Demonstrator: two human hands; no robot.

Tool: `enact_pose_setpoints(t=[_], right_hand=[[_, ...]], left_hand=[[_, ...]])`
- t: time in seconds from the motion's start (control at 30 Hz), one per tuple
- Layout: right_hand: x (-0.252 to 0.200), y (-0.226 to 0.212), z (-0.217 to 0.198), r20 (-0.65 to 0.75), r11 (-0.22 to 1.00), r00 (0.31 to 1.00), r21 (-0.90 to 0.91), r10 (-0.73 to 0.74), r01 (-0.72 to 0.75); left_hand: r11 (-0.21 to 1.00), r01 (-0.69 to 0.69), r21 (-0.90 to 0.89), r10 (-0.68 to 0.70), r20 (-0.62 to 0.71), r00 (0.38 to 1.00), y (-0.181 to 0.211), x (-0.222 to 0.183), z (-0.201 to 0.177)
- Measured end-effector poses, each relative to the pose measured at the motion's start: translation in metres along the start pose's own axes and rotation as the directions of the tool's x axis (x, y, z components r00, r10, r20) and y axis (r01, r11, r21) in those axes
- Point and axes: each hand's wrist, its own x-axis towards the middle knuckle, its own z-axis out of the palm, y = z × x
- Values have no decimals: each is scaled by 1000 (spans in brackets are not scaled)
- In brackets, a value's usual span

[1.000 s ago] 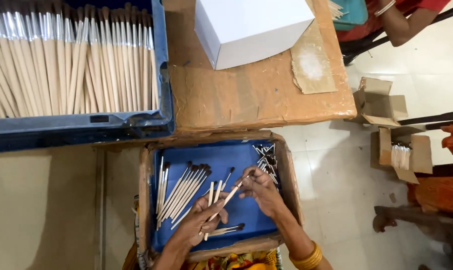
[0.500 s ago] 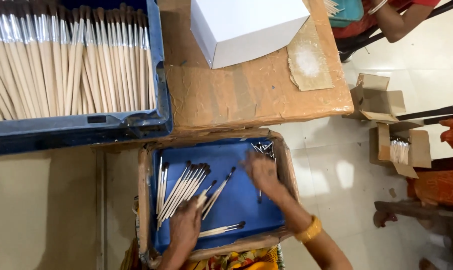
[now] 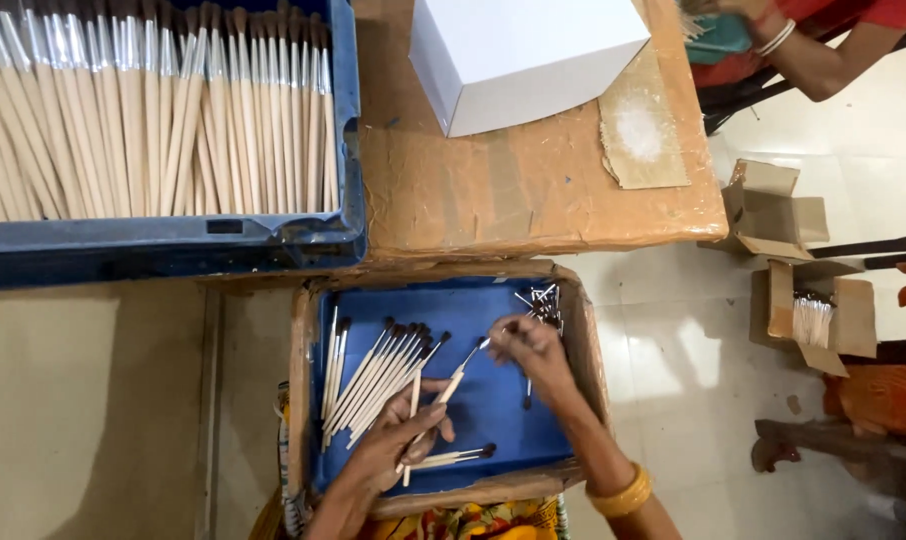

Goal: The person is sorting, aligning, and bundling thin wooden sticks with dark tips, likely as part of matchstick or incense stick manufacturing.

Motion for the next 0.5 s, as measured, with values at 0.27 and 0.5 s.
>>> enact_pose_setpoints(t=[0.27,0.5], right_hand=[[-27,-2,13,246,834,957,486,155,-261],[-30,11,19,249,917,966,368,63,-154]], left_hand=[[978,73,-194,-41,162,986,-2,-1,9],[999,30,-29,-29,41,999,-4,0,15]])
